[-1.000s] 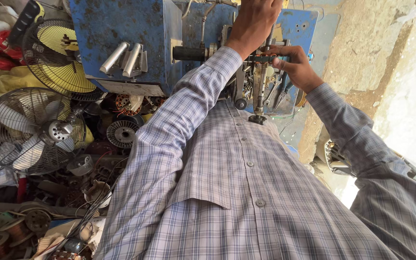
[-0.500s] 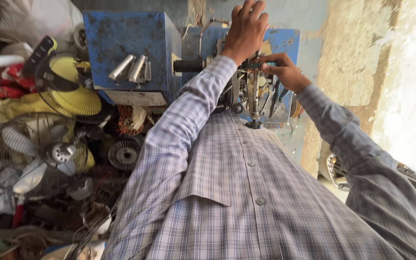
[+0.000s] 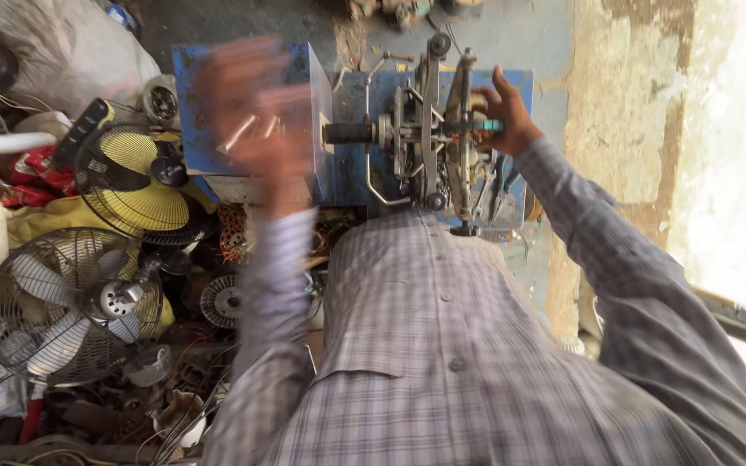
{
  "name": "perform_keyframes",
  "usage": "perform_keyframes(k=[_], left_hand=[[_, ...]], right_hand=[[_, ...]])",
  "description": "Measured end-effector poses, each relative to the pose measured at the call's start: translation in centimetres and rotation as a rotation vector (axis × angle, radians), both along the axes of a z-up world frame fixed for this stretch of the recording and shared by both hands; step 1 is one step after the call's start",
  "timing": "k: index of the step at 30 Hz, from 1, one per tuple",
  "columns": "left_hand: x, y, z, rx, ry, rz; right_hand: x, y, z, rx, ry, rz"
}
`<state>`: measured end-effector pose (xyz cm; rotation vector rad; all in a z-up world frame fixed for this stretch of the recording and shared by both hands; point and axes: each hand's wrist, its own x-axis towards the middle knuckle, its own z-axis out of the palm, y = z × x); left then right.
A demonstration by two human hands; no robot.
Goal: The person operates a blue benchtop machine, repeatedly turning a vertical handwheel with their right hand while stabilizing the machine's body with their left hand. The task involves winding copper wire onto a component held within the machine's mechanism.
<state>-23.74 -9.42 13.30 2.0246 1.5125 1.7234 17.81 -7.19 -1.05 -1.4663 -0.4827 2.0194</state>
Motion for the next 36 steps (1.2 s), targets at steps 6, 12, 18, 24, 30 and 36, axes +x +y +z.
perform_keyframes(k=[6,12,18,24,30,36], left_hand=[[-28.6,-2.3,-7.6,-0.267,-0.487,0.563],[-27.6,-3.1,-22.7,-0.608,-0.911,0.261],[-24.6,-2.9,-26.7,-0.57,-1.179,-0.12],[-22.7,-1.5,-26.3,-0.514,-1.29,-0.142],[-23.3,-1.2,-25.7,-0.594,-1.372,-0.04],[-22.9,-1.4,-25.8,-0.559,-1.333,0.02]], right_hand=[[-0.3,1.6,-1.5,0.015,-0.059,0.021],[-0.8,1.9,-0.3,-0.052,-0.276,0.029],[-1.1,0.5,-0.2,-0.139,-0.203,0.063],[-1.3,0.5,0.4,-0.037,-0.108,0.07],[-2.1,0.9,1.4,-0.082,-0.172,0.115],[-2.3,1.0,2.4,0.001,-0.197,0.197]])
